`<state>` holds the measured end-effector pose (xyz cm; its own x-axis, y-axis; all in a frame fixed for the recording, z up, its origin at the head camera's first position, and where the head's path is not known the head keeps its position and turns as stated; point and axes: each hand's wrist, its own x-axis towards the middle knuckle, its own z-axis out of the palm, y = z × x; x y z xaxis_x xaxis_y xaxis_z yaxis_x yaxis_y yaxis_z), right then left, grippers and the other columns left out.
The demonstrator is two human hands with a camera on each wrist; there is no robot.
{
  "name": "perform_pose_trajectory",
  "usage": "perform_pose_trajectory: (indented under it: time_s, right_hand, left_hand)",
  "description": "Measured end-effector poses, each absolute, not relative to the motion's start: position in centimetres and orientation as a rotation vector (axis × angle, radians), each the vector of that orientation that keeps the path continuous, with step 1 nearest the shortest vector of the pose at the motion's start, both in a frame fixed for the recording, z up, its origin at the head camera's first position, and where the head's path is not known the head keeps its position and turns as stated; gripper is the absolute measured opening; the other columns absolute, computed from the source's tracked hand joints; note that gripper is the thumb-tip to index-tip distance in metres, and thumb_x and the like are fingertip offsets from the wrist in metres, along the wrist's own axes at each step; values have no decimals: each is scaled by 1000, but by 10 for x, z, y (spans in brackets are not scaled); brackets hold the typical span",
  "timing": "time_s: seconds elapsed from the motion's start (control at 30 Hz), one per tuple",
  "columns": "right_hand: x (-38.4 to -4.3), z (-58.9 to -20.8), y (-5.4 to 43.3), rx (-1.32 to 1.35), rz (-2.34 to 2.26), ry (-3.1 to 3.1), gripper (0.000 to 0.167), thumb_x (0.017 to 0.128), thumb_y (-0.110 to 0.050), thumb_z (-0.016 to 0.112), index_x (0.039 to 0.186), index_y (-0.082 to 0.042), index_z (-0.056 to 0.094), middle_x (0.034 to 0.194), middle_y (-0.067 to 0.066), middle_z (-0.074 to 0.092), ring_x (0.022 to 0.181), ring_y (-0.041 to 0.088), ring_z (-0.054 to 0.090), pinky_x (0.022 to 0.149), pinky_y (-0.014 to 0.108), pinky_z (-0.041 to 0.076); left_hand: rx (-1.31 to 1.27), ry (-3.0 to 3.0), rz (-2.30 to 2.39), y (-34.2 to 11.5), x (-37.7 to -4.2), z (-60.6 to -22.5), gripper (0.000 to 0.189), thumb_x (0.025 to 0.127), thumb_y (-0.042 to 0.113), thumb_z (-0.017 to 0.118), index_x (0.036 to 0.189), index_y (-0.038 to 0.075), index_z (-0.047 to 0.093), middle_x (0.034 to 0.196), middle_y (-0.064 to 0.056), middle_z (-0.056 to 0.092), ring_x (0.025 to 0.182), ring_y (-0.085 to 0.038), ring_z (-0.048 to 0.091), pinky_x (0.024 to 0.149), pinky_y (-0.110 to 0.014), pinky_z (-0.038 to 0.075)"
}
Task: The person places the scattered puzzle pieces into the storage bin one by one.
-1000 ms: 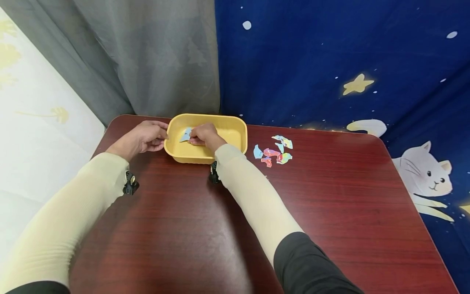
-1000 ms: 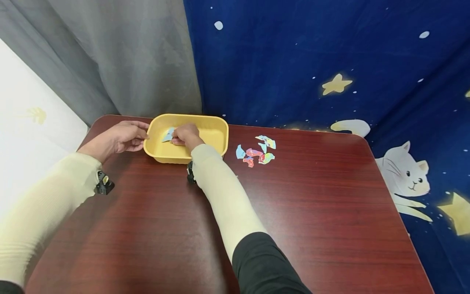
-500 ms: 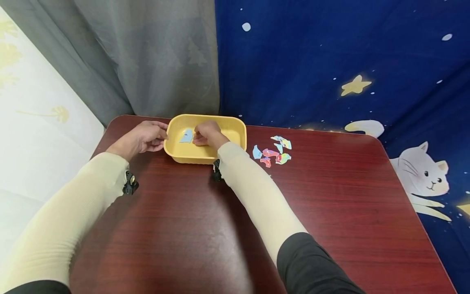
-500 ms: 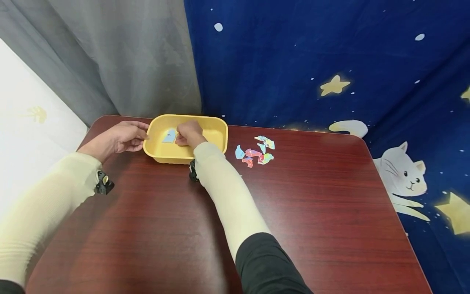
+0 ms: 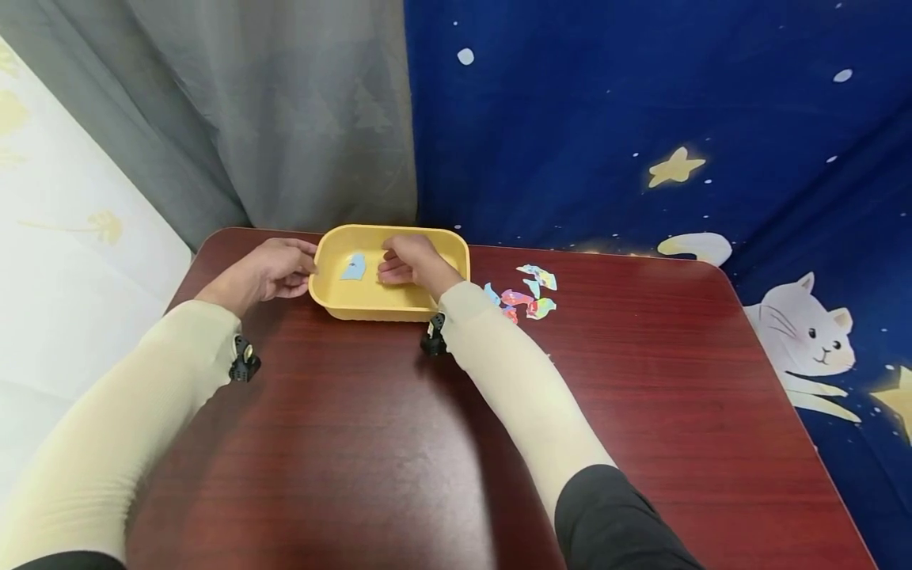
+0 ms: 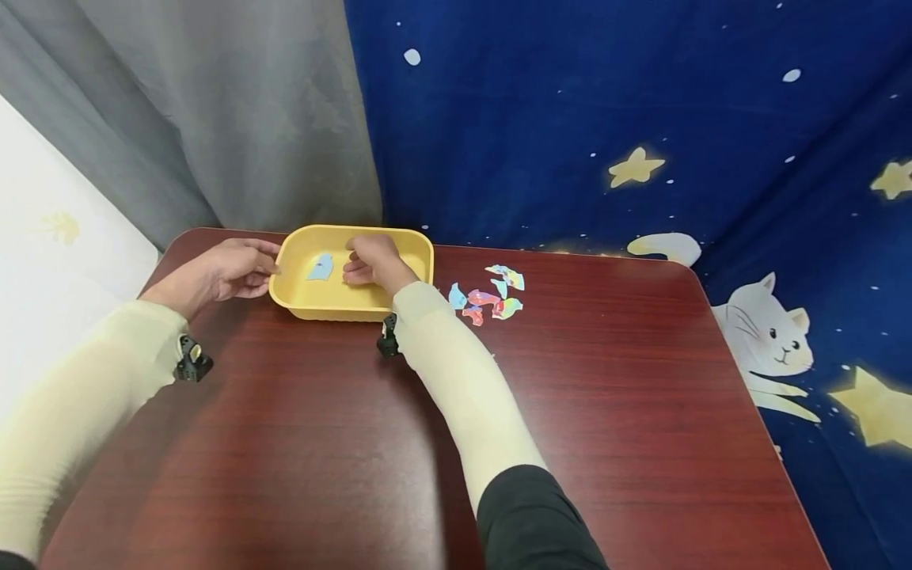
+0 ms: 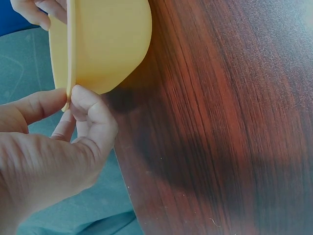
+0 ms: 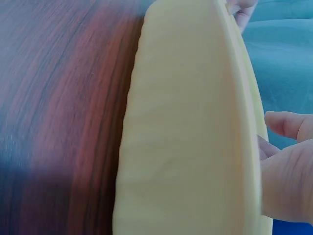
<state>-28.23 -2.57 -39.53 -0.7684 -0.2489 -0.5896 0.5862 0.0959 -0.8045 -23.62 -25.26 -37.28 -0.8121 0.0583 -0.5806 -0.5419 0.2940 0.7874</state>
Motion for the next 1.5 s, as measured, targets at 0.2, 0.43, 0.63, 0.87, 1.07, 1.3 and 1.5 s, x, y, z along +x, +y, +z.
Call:
perform_pose_trajectory:
  time_s: [0.2, 0.43, 0.63, 0.87, 1.07, 1.3, 1.5]
  right_hand:
    - [-278, -387, -11, 327, -1793, 1734, 44, 96, -18, 58, 130, 10, 54, 109, 25, 68, 96, 34, 70, 86, 41, 55]
    - [-271, -379, 9, 320, -1875, 1677, 45, 96, -17, 58, 132, 10, 52, 115, 27, 65, 99, 34, 69, 85, 41, 55]
    - [-266, -378, 28, 326, -1917, 1652, 43, 96, -15, 57, 131, 9, 53, 112, 26, 67, 87, 30, 72, 82, 40, 57]
    - [-260, -378, 50, 305, -1965, 1623, 44, 95, -15, 59, 132, 10, 53, 113, 27, 67, 84, 29, 73, 80, 39, 57]
    - [-253, -374, 74, 280, -1984, 1612, 45, 95, -16, 61, 133, 7, 53, 108, 22, 70, 84, 28, 73, 78, 37, 58]
    - [-247, -377, 111, 284, -2016, 1609, 45, 96, -16, 59, 133, 9, 52, 110, 24, 68, 94, 33, 71, 79, 39, 57]
    - [-242, -382, 135, 271, -2033, 1606, 44, 98, -14, 55, 133, 12, 48, 123, 32, 59, 106, 40, 64, 87, 44, 53]
  left_hand:
    - [-433, 2052, 1547, -253, -235, -373, 50, 95, 4, 51, 142, 6, 33, 73, 2, 57, 60, -9, 58, 61, -23, 53]
    - [-424, 2064, 1556, -254, -234, -373, 48, 95, 4, 51, 140, 6, 35, 73, 3, 56, 61, -10, 58, 62, -24, 53]
    - [-414, 2065, 1561, -252, -234, -373, 48, 95, 4, 51, 141, 5, 35, 72, 4, 58, 61, -9, 59, 62, -23, 53]
    - [-417, 2058, 1561, -251, -232, -371, 47, 94, 4, 51, 138, 6, 37, 70, 4, 59, 59, -8, 59, 62, -23, 53]
    - [-420, 2059, 1565, -251, -233, -371, 45, 94, 4, 52, 137, 7, 38, 70, 4, 59, 59, -9, 59, 64, -24, 54]
    - [-411, 2058, 1571, -251, -233, -370, 46, 94, 4, 52, 137, 6, 37, 70, 4, 60, 59, -9, 59, 63, -24, 54]
    - [-423, 2058, 1563, -251, -231, -370, 45, 95, 5, 52, 137, 7, 37, 70, 4, 59, 59, -8, 58, 63, -24, 54]
